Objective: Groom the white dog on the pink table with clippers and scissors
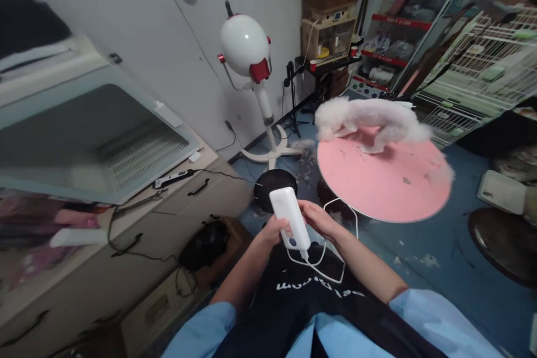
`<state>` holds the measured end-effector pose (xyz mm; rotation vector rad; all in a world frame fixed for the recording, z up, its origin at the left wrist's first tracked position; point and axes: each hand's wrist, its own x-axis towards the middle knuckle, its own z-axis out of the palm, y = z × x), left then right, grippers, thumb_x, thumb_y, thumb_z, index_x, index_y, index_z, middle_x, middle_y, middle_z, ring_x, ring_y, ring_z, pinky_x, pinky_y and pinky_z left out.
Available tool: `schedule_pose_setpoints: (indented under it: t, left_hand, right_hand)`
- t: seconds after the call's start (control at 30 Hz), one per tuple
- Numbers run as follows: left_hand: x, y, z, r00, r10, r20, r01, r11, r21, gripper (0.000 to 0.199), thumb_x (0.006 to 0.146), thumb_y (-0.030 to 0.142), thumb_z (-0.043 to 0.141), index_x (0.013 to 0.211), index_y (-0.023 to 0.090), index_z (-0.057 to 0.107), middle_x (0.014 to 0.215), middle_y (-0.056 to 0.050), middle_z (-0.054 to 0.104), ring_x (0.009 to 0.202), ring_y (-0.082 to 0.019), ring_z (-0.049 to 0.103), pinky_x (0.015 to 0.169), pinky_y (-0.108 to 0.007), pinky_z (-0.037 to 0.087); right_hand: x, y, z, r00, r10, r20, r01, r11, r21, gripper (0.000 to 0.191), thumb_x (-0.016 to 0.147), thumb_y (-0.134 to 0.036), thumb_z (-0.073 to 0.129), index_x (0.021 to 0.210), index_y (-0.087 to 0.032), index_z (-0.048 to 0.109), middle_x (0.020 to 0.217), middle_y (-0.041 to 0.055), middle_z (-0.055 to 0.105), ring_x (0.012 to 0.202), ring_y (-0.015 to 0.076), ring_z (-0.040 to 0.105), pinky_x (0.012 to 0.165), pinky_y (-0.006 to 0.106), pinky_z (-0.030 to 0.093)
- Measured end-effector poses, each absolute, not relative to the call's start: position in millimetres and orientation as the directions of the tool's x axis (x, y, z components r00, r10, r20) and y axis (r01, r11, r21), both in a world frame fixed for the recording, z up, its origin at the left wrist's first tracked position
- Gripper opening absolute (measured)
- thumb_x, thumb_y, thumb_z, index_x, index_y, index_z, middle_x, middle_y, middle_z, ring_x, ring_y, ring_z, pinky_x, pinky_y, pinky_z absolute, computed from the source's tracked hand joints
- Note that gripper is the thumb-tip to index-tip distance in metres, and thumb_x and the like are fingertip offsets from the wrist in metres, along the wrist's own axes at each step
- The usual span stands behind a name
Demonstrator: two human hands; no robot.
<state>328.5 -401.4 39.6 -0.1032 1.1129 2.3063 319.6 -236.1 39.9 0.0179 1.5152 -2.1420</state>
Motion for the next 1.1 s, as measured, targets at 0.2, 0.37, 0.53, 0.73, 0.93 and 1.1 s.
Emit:
schedule_pose_setpoints:
  t: [0.2,0.37,0.53,0.73,0.93,1.1]
  left_hand:
    - [329.5,-394.7,37.2,-0.881,0.241,-0.407,-0.470,-0.548,0.692,0.049,0.048,0.026,0.086,0.093,0.010,0.071,0.093,-0.017,0.073,0.078,-0.026,0.069,0.070,-0.031,0.054]
    - [335.4,-472.4,55.7,-0.916,0.010,-0.402,-0.349,-0.516,0.782,0.049,0.050,0.038,0.084,0.090,0.010,0.072,0.097,-0.019,0.072,0.078,-0.029,0.068,0.067,-0.034,0.055]
    - [337.3,-561.7,57.6,-0.868,-0.328,-0.374,-0.387,-0.027,0.922,0.037,0.050,0.029,0.083,0.080,0.012,0.070,0.075,-0.010,0.071,0.065,-0.023,0.064,0.059,-0.030,0.051]
    - [278.2,-641.5,18.7,-0.773,-0.579,-0.260,-0.578,0.473,0.665,0.027,0.060,0.025,0.076,0.083,0.013,0.066,0.087,-0.011,0.072,0.087,-0.029,0.065,0.075,-0.033,0.051]
    - [147.7,-703.0,8.3,-0.912,-0.309,-0.269,-0.401,0.807,0.434,0.043,0.069,0.030,0.076,0.107,0.013,0.066,0.110,-0.014,0.068,0.099,-0.028,0.064,0.084,-0.033,0.049]
    - [58.3,-733.0,-2.6,-0.946,-0.137,-0.294,-0.265,0.850,0.455,0.032,0.082,0.028,0.065,0.111,0.015,0.066,0.106,-0.008,0.071,0.093,-0.020,0.065,0.082,-0.024,0.047]
  right_hand:
    - [306.1,-235.4,17.4,-0.944,0.006,-0.331,0.314,-0.300,-0.901,0.050,0.064,-0.064,0.069,0.076,-0.017,0.061,0.070,0.0015,0.063,0.062,0.0125,0.053,0.057,0.024,0.041]
    - [278.0,-154.5,-2.5,-0.832,0.528,-0.172,0.109,-0.149,-0.983,0.051,0.066,-0.066,0.061,0.080,-0.018,0.055,0.055,-0.0063,0.048,0.049,0.0088,0.041,0.050,0.022,0.034]
    - [264.3,-59.2,26.7,-0.616,0.787,-0.015,-0.125,-0.116,-0.985,0.045,0.055,-0.058,0.071,0.068,-0.022,0.049,0.056,-0.0067,0.044,0.048,0.0094,0.041,0.051,0.027,0.038]
    - [267.2,-52.1,41.0,-0.786,0.618,-0.040,-0.064,-0.144,-0.987,0.031,0.055,-0.049,0.080,0.059,-0.026,0.059,0.069,0.0053,0.052,0.059,0.0182,0.052,0.058,0.044,0.045]
    - [273.1,-147.9,11.9,-0.870,0.400,-0.289,0.201,-0.248,-0.948,0.052,0.046,-0.058,0.085,0.075,-0.019,0.068,0.061,-0.0005,0.055,0.056,0.0130,0.054,0.052,0.029,0.049]
    - [282.6,-230.9,2.5,-0.838,0.282,-0.466,0.404,-0.253,-0.879,0.060,0.043,-0.063,0.084,0.079,-0.016,0.071,0.067,0.0048,0.066,0.058,0.0162,0.062,0.054,0.028,0.054]
